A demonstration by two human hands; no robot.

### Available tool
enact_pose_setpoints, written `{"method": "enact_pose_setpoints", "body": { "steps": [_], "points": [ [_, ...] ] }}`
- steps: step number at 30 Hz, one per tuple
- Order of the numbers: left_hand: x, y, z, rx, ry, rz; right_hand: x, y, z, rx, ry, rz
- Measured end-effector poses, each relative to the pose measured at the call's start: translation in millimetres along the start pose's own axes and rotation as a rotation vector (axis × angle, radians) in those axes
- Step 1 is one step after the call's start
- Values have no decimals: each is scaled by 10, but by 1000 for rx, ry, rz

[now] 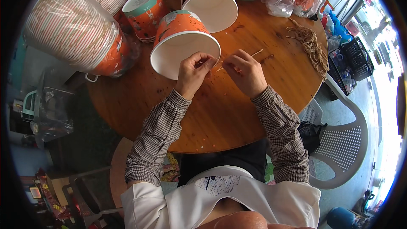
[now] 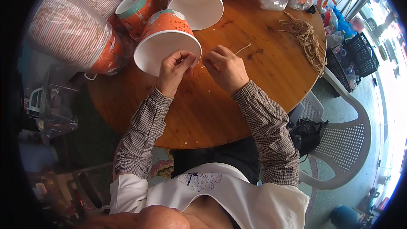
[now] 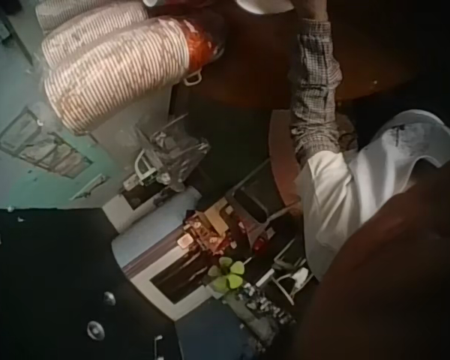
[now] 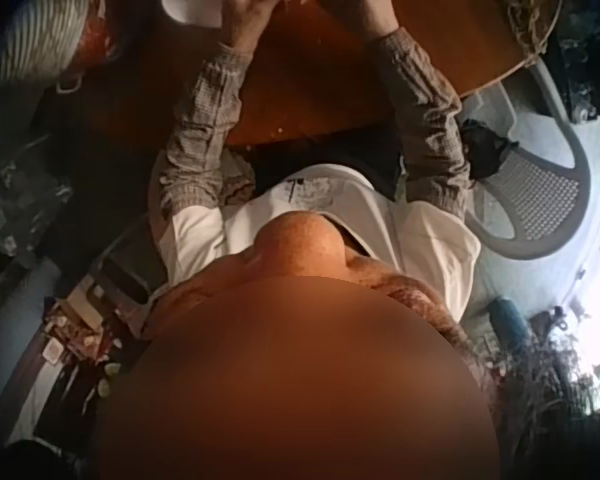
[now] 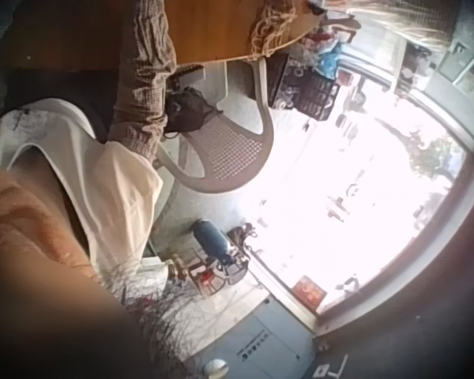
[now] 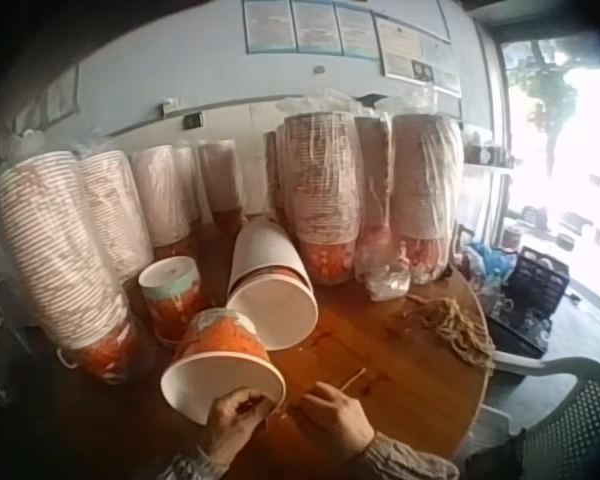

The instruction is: Attaching string handles to small paper or plastic buckets.

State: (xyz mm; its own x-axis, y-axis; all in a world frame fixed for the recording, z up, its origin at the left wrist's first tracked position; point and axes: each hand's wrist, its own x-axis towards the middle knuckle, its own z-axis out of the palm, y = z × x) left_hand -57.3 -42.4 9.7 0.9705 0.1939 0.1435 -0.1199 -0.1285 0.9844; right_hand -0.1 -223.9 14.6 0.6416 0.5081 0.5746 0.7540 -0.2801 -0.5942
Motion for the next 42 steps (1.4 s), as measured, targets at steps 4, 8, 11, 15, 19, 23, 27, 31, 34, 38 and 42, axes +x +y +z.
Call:
{"method": "enact_pose_setpoints", "body": {
  "steps": [4,8,11,15,19,23,27,31,34,38,42],
  "points": [
    [-21,14,42,-113,-42,-19,12,-60,15,179,-17,52],
    [-36,12,54,-152,-107,-42,22,-12,25,226,-11,102],
    [-44,19,57,-126,-176,-3,24,13,34,242,-13,126],
    [-42,17,63,-67,-178,-45,26,16,36,280,-30,203],
    [-34,2,50,-89,-146,-15,21,82,77,458,-36,364],
    [-16,-36,57,-152,-101,11,3,106,94,462,-104,344],
    [-22,-44,59,-100,-84,61,16,34,71,294,-128,337],
    [-26,-36,87,-20,-41,61,20,-8,60,259,-85,289],
    [-30,-37,70,-26,-30,19,20,-4,85,295,-68,228],
    [-35,8,90,-30,-30,37,8,21,89,260,-86,190],
    [-30,-24,93,-88,-23,87,5,25,102,285,-104,187]
  ]
}}
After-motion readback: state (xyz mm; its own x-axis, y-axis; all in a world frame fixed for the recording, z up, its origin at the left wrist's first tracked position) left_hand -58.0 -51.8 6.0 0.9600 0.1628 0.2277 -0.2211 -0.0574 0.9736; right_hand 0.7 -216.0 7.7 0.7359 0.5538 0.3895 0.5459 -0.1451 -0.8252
